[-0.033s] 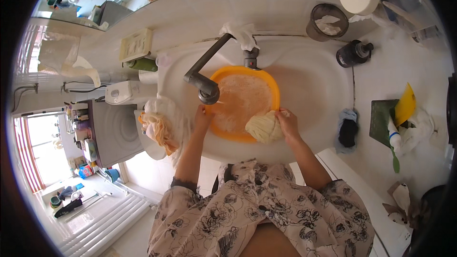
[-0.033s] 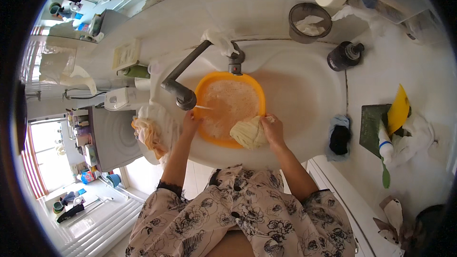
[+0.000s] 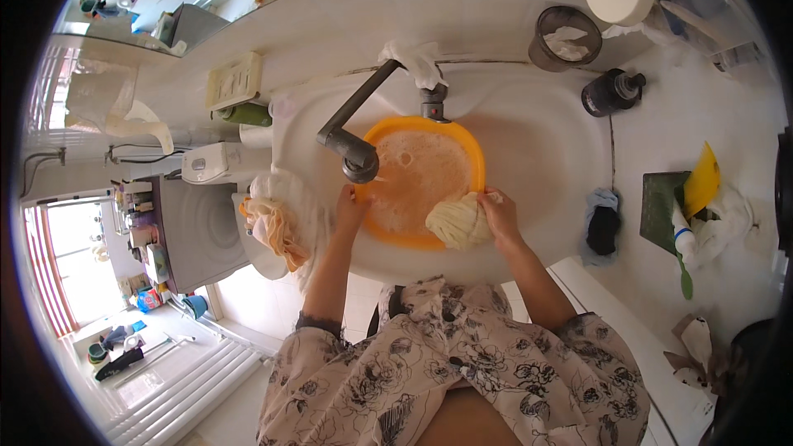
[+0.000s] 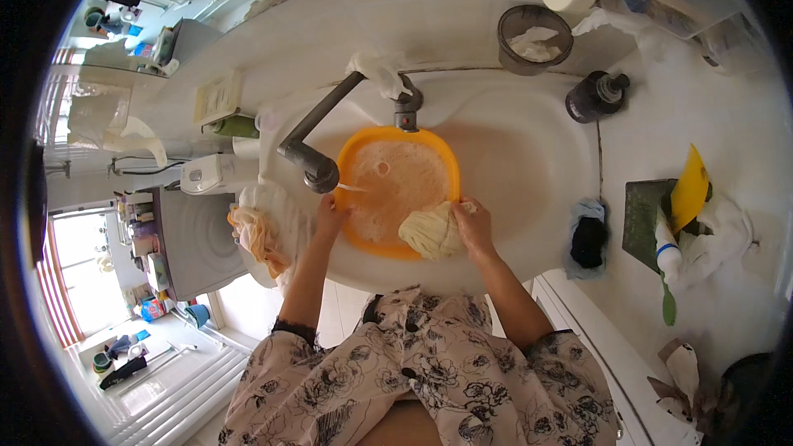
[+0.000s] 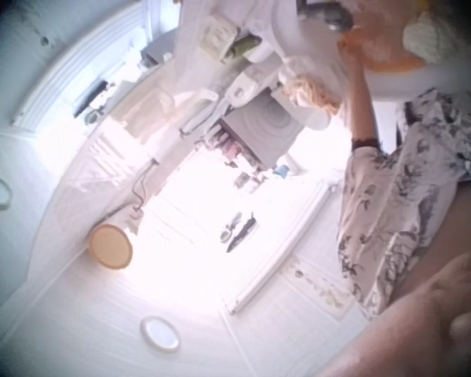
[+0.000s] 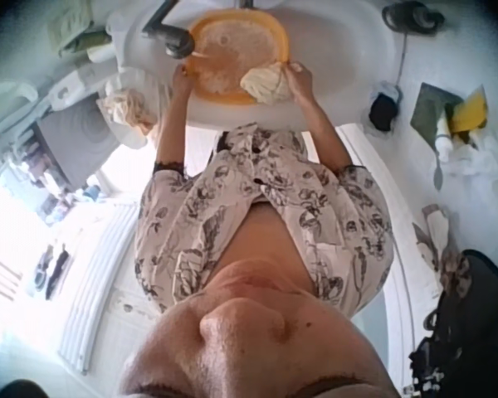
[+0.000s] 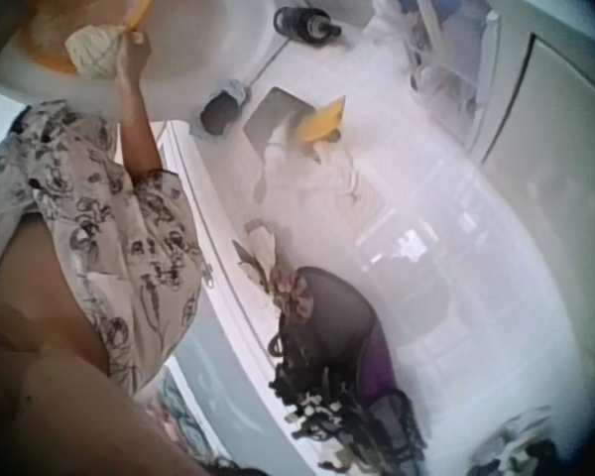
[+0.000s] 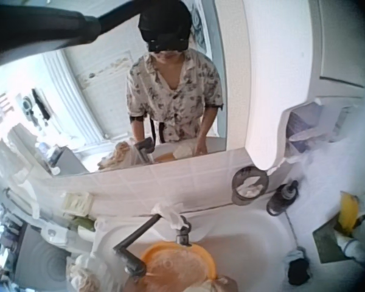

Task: The person hand-washes a light-colored cloth in an orange basin placed in a bathroom sink. They repeatedly wet, wring, and rinse the cloth under running water, then lift and unfold it to inspect it before continuing the wash cycle.

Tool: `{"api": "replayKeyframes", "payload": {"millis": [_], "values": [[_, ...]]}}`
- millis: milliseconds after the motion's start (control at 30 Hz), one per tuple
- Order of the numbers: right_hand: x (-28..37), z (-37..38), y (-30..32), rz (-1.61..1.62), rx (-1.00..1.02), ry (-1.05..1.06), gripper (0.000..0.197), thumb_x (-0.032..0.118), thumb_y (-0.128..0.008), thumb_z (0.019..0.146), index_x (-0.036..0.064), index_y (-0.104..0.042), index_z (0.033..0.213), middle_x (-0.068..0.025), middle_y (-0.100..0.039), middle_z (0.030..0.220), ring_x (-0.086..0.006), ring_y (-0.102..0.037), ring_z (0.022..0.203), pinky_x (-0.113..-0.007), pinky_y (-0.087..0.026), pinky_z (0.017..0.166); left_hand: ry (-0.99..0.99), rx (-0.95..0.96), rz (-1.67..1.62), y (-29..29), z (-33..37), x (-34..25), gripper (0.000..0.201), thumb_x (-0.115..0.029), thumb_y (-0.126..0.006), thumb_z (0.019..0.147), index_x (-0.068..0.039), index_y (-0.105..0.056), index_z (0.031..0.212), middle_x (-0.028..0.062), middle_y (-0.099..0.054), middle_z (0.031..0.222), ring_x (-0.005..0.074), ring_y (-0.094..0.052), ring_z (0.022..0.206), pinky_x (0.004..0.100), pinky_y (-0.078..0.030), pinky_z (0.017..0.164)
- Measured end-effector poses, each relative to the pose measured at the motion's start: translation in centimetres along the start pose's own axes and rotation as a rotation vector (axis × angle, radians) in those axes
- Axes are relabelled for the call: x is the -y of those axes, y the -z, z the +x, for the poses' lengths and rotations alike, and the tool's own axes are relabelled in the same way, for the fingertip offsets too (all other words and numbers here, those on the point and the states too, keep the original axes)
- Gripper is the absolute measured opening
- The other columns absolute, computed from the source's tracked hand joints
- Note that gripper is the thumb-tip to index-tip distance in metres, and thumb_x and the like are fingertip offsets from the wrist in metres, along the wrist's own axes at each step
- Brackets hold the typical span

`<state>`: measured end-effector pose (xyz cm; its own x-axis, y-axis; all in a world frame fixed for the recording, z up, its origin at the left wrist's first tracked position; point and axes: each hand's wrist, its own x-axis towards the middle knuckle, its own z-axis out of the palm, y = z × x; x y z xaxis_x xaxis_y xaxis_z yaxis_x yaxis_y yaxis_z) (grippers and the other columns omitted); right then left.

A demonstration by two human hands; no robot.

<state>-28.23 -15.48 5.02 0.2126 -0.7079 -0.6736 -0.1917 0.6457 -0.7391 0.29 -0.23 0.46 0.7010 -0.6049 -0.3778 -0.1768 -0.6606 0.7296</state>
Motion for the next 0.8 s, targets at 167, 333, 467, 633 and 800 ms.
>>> {"api": "replayKeyframes", "payload": {"millis": [167,333,467,633,800], "values": [[1.9,-1.1,1.2,0.063,0.044,-0.093,0.031,0.02,-0.06,0.08,-0.002,-0.059,0.101,-0.0086,-0.062,0.088,-0.0152,-0.058,0.075,-0.028,-0.045,0.067,0.015,0.08,-0.12,2.3,-3.2,-4.4,0.026,0.004,-0.057,0.066,-0.002,-0.05,0.091,0.0052,-0.056,0.081,0.0139,-0.054,0.074,0.0238,-0.042,0.067],[1.5,-1.5,2.5,0.184,0.117,-0.22,0.03,0.02,-0.058,0.082,-0.0037,-0.059,0.099,-0.0093,-0.062,0.089,-0.016,-0.06,0.076,-0.029,-0.048,0.066,0.046,0.114,-0.299,3.2,-4.7,-4.1,0.026,0.006,-0.052,0.066,-0.002,-0.051,0.091,0.0034,-0.055,0.08,0.0106,-0.052,0.072,0.0225,-0.041,0.065],[2.5,-2.3,2.9,0.144,0.083,-0.31,0.03,0.021,-0.054,0.084,-0.0057,-0.058,0.098,-0.0106,-0.062,0.089,-0.0168,-0.061,0.076,-0.03,-0.05,0.065,0.069,0.147,-0.28,3.2,-5.5,-6.1,0.024,0.004,-0.052,0.067,-0.001,-0.051,0.09,0.0037,-0.055,0.08,0.0105,-0.052,0.071,0.0221,-0.041,0.064],[0.8,-0.8,3.5,0.218,0.112,-0.354,0.034,0.027,-0.055,0.082,-0.0019,-0.059,0.099,-0.0102,-0.06,0.092,-0.0175,-0.059,0.079,-0.032,-0.046,0.068,0.105,0.155,-0.294,3.2,-5.4,-6.3,0.024,0.003,-0.051,0.067,0.0,-0.051,0.09,0.0041,-0.055,0.079,0.0107,-0.052,0.07,0.022,-0.041,0.063],[1.0,-0.4,3.3,0.279,0.148,-0.354,0.034,0.028,-0.053,0.084,-0.0014,-0.059,0.1,-0.0104,-0.06,0.094,-0.0168,-0.059,0.081,-0.03,-0.047,0.07,0.132,0.141,-0.311,3.4,-5.2,-6.1,0.025,0.004,-0.051,0.066,0.0,-0.052,0.091,0.0039,-0.056,0.079,0.0112,-0.053,0.071,0.0225,-0.042,0.064]]}}
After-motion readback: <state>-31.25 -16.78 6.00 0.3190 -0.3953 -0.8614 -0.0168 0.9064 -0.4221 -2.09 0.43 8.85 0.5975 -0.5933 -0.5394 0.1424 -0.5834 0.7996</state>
